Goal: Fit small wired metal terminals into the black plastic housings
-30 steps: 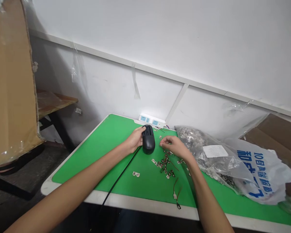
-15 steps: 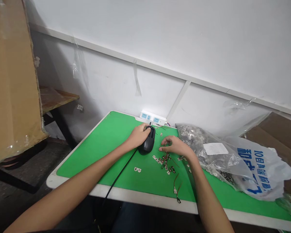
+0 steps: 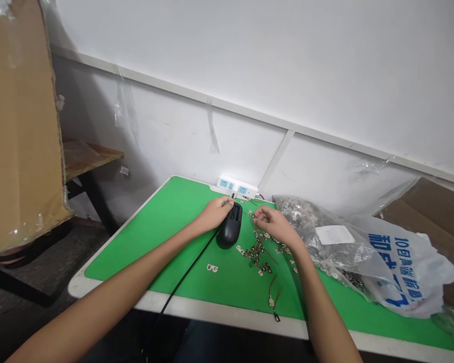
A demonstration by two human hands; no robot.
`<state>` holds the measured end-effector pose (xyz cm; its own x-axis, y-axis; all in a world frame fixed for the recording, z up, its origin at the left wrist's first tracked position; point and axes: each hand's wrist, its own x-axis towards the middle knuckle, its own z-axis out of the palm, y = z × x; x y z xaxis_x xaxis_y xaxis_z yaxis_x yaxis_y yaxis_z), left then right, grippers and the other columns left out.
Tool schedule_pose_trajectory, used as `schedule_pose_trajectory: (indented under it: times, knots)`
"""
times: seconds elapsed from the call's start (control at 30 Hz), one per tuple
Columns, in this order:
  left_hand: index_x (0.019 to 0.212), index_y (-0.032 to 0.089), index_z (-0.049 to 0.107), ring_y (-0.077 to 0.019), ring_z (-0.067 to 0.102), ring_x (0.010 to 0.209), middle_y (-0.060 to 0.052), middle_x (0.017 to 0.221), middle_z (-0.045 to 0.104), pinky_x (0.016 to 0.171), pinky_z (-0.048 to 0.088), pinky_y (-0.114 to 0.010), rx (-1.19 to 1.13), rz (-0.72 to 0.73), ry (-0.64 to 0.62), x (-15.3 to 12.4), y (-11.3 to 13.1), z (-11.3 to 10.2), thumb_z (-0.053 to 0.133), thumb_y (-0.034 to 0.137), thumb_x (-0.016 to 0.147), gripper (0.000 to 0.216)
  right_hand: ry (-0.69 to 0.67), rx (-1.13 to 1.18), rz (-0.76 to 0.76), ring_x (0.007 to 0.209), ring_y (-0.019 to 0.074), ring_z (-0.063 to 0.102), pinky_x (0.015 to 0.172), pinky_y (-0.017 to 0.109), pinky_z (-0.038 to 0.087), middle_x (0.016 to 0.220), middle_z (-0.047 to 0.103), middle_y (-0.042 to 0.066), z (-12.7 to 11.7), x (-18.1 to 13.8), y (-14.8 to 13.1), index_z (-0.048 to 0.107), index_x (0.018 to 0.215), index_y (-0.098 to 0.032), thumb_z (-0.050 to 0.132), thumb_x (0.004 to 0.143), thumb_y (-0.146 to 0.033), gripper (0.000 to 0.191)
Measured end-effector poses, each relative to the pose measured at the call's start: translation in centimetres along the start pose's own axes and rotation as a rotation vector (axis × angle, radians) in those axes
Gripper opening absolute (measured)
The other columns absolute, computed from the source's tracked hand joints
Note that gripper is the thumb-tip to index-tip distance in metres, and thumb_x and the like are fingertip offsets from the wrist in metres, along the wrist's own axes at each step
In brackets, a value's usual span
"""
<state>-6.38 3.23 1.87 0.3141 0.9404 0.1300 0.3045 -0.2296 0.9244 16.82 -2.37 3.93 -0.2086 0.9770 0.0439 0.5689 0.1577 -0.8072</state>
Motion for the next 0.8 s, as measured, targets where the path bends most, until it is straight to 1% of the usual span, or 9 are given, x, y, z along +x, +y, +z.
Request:
schedule_pose_trajectory:
  times: [0.1,0.17,0.23,0.3,0.47,0.57,0.67,0.73,0.8]
  knots:
    - [0.099,0.017,0.076,-0.0246,0.070,0.094,-0.009,0.103,0.080,0.085,0.053,-0.034,-0.022,0.007,-0.053,-0.1,0.1,0.0,0.051,0.035,0.093,0.031,-0.031,0.196,0.014,0.060,0.0164,0.063,0.059,0.030,0.047,0.075,0.064,-0.003,0.2,0.1,-0.4,0.056,0.096,-0.025,0.069,0.082,-0.040,0.024]
    - [0.093,0.018,0.077,-0.0227,0.068,0.087,-0.008,0.096,0.079,0.079,0.052,-0.032,-0.025,-0.002,-0.081,-0.2,0.4,0.1,0.052,0.033,0.091,0.029,-0.078,0.277,0.015,0.051,0.0133,0.053,0.051,0.027,0.040,0.067,0.061,-0.005,0.6,0.2,-0.7,0.057,0.096,-0.025,0.070,0.082,-0.041,0.025]
    - [0.092,0.018,0.078,-0.0200,0.065,0.075,-0.007,0.085,0.077,0.069,0.050,-0.030,-0.037,-0.030,-0.103,-0.4,0.6,0.1,0.054,0.033,0.091,0.028,-0.109,0.342,0.012,0.044,0.0105,0.041,0.045,0.025,0.031,0.059,0.055,-0.007,1.1,0.2,-1.0,0.059,0.095,-0.025,0.069,0.082,-0.043,0.024]
    - [0.094,0.017,0.078,-0.0173,0.059,0.062,-0.005,0.074,0.072,0.056,0.045,-0.027,-0.056,-0.076,-0.123,-0.6,0.8,0.1,0.055,0.032,0.090,0.028,-0.101,0.418,0.007,0.043,0.0096,0.036,0.043,0.024,0.027,0.058,0.053,-0.007,1.6,0.1,-1.2,0.061,0.093,-0.025,0.069,0.082,-0.044,0.023]
    - [0.096,0.017,0.078,-0.0126,0.048,0.043,-0.002,0.061,0.062,0.041,0.035,-0.025,-0.086,-0.136,-0.187,-0.6,0.6,0.1,0.059,0.031,0.090,0.025,-0.013,0.510,-0.015,0.053,0.0132,0.050,0.044,0.024,0.036,0.070,0.061,-0.001,2.6,0.4,-1.4,0.059,0.090,-0.024,0.062,0.083,-0.053,0.030]
    - [0.095,0.016,0.078,-0.0110,0.046,0.040,0.000,0.057,0.058,0.040,0.034,-0.023,-0.115,-0.137,-0.206,-0.5,0.2,0.1,0.061,0.031,0.090,0.023,0.007,0.434,-0.038,0.051,0.0124,0.049,0.045,0.024,0.038,0.069,0.060,-0.002,2.9,0.7,-1.1,0.057,0.090,-0.024,0.058,0.086,-0.048,0.024]
    - [0.093,0.016,0.078,-0.0108,0.046,0.040,-0.001,0.057,0.058,0.039,0.034,-0.024,-0.117,-0.142,-0.215,-0.5,0.0,0.0,0.061,0.032,0.090,0.023,0.031,0.347,-0.074,0.050,0.0119,0.049,0.046,0.024,0.038,0.074,0.064,-0.006,3.1,0.7,-0.7,0.051,0.103,-0.026,0.057,0.088,-0.041,0.022]
    - [0.092,0.016,0.077,-0.0113,0.047,0.040,-0.001,0.057,0.057,0.039,0.035,-0.024,-0.116,-0.154,-0.218,-0.5,0.0,0.0,0.060,0.032,0.091,0.023,0.075,0.276,-0.092,0.054,0.0135,0.056,0.049,0.025,0.042,0.085,0.071,-0.003,3.2,0.6,-0.5,0.047,0.110,-0.027,0.057,0.091,-0.041,0.025]
    - [0.092,0.016,0.076,-0.0116,0.046,0.038,0.000,0.055,0.056,0.039,0.036,-0.025,-0.123,-0.171,-0.216,-0.4,-0.1,0.0,0.060,0.031,0.092,0.022,0.125,0.196,-0.103,0.064,0.0166,0.066,0.055,0.028,0.047,0.097,0.076,0.002,3.3,0.5,-0.5,0.050,0.111,-0.026,0.055,0.095,-0.042,0.023]
